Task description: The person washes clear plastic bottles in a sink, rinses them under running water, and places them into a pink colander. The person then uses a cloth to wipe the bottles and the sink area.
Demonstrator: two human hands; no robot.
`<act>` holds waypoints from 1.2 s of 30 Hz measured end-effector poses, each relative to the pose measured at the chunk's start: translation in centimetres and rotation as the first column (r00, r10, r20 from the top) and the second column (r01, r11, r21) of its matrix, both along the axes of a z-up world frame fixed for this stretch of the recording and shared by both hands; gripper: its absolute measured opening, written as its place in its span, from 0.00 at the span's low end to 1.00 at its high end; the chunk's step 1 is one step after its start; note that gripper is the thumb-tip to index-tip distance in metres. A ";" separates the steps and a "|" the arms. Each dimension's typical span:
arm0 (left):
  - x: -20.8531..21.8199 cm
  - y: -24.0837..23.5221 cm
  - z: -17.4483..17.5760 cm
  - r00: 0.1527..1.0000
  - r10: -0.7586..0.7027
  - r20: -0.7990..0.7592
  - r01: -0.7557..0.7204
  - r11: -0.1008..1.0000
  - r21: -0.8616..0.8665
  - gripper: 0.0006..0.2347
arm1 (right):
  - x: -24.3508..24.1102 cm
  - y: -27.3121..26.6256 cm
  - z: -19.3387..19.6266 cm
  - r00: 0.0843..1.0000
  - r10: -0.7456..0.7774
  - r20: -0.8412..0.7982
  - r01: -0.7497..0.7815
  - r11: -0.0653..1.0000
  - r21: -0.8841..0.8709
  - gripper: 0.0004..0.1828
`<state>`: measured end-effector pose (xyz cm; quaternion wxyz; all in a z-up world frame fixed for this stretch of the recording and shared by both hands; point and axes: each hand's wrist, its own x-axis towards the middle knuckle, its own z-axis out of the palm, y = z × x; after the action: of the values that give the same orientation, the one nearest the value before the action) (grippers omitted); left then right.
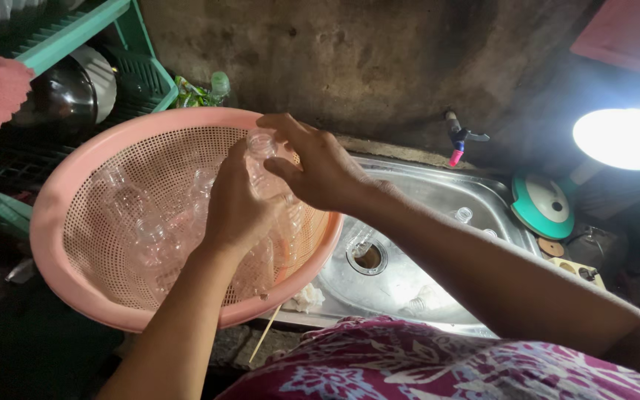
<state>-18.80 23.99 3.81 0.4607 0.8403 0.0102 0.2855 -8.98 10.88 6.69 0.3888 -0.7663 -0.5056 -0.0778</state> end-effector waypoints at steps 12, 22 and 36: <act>0.1 -0.4 -3.1 0.959 -0.031 -0.282 0.035 0.999 0.010 0.36 | -0.4 -2.0 -2.3 0.999 -0.030 0.010 0.032 0.978 -0.208 0.27; 3.0 1.0 -6.1 0.874 0.071 -0.481 0.031 0.979 0.202 0.39 | -0.3 -2.7 -3.9 0.984 -0.155 -0.084 0.119 0.935 -0.334 0.31; 5.6 0.0 -4.8 0.690 0.111 -0.715 0.205 0.918 0.341 0.42 | -0.4 -3.7 -3.1 0.965 -0.217 -0.148 0.118 0.862 -0.494 0.39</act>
<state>-13.23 24.04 -0.98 0.2475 0.9589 0.1107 -0.0842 -9.40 7.21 3.59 0.2264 -0.8837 -0.3990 0.0932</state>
